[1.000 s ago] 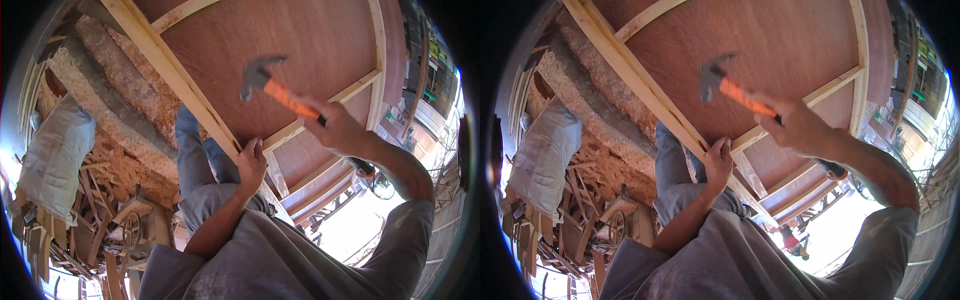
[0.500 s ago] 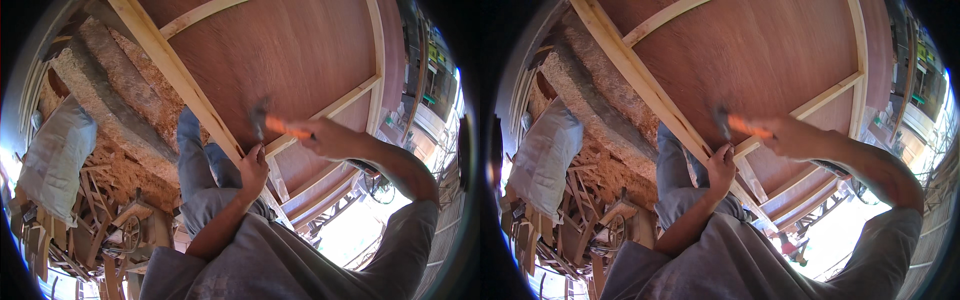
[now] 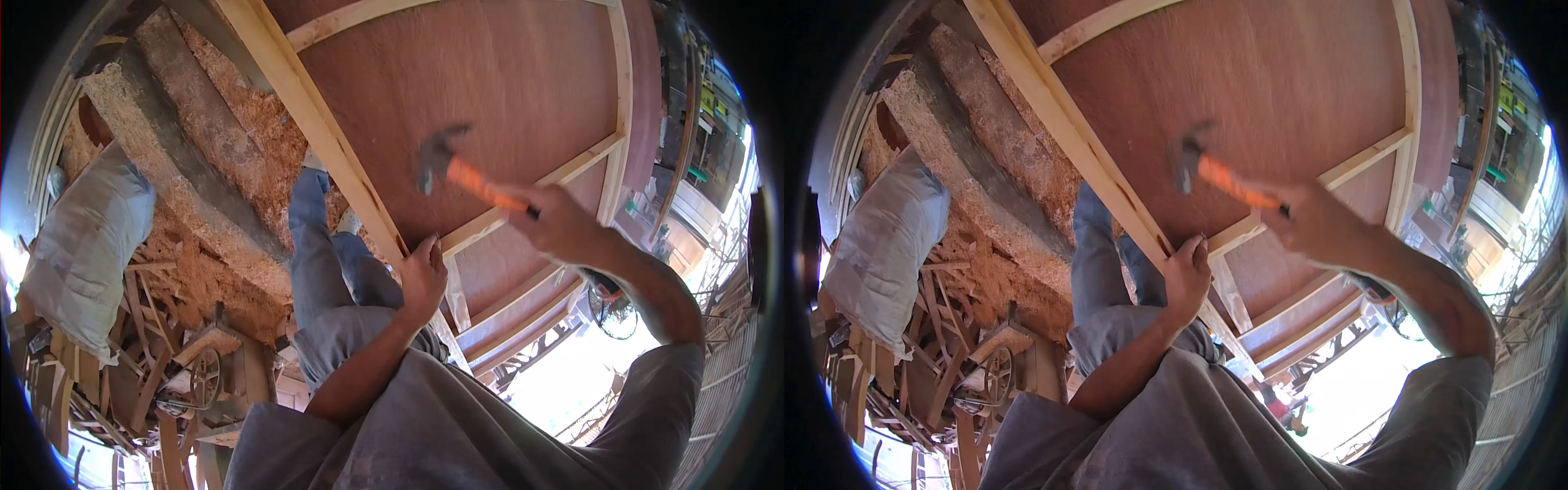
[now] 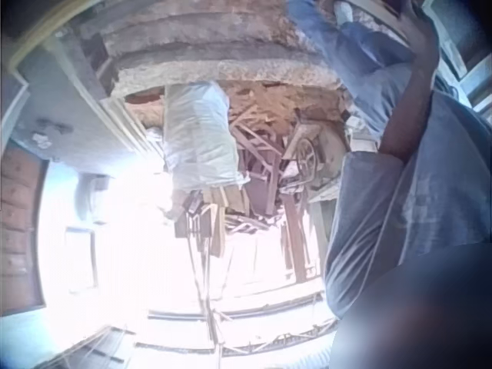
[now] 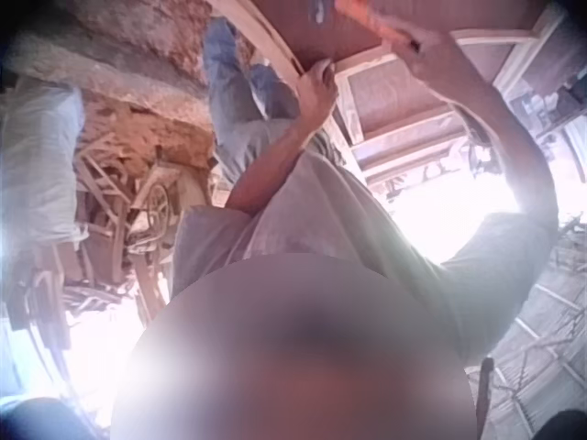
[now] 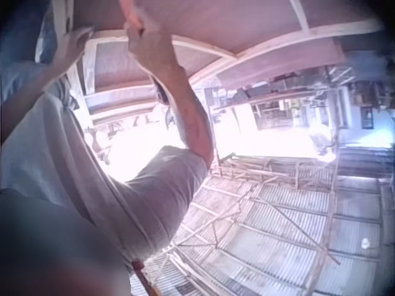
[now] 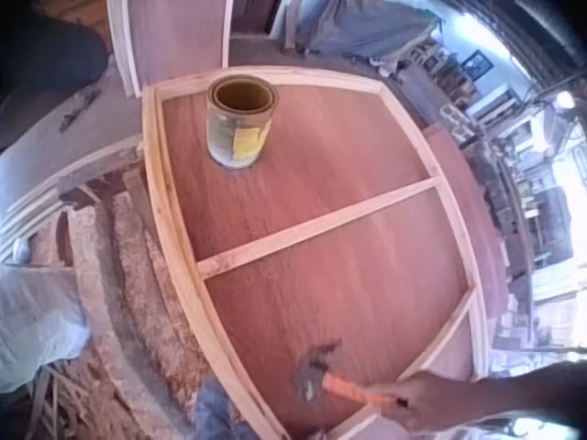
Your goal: The person assembles a wooden frame on a large plywood panel using a hammer and nails. They position wooden strips, hammer nails to secure them, and adjust pieces to fit the frame structure. The work occurs in a cluttered workshop with wood shavings and tools visible.
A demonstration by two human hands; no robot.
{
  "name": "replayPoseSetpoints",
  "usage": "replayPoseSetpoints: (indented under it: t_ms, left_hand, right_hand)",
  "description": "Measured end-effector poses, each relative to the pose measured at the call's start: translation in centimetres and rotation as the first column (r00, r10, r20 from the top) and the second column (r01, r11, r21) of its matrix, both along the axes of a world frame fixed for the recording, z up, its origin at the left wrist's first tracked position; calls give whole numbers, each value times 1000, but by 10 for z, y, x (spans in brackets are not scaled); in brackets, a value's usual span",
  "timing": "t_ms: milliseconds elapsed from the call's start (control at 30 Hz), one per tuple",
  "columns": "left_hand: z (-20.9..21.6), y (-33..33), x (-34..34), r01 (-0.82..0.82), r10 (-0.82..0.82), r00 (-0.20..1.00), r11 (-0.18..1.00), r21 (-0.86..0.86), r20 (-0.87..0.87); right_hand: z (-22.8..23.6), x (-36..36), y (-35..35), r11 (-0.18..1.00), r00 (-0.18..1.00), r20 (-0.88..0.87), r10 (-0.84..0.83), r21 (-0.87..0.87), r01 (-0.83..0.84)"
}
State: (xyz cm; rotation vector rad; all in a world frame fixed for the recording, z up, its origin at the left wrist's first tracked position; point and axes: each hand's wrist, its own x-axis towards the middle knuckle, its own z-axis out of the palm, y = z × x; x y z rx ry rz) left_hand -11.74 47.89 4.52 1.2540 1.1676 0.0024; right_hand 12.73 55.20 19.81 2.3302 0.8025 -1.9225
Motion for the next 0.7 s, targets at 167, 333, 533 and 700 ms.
replayPoseSetpoints:
  t_ms: [167, 333, 533, 700]
  left_hand:
    - [3, 6, 1, 37, -38, 999, 996, -85, -10]
    - [-2, 2, 1, 11, -8, 999, 997, -76, 36]
    - [30, 3, -45, 477, -636, 669, 765, 433, 385]
    - [5, -30, -30, 458, -981, 110, -93, 884, -160]
  right_hand:
    - [1, -11, -16, 997, 998, -55, 11, -74, -15]
    - [-5, -16, -38, 989, 1000, 12, -14, 147, 13]
    - [32, 1, -21, 896, 903, 115, -414, 227, 382]
    - [36, -28, -62, 928, 922, 135, -364, 144, 345]
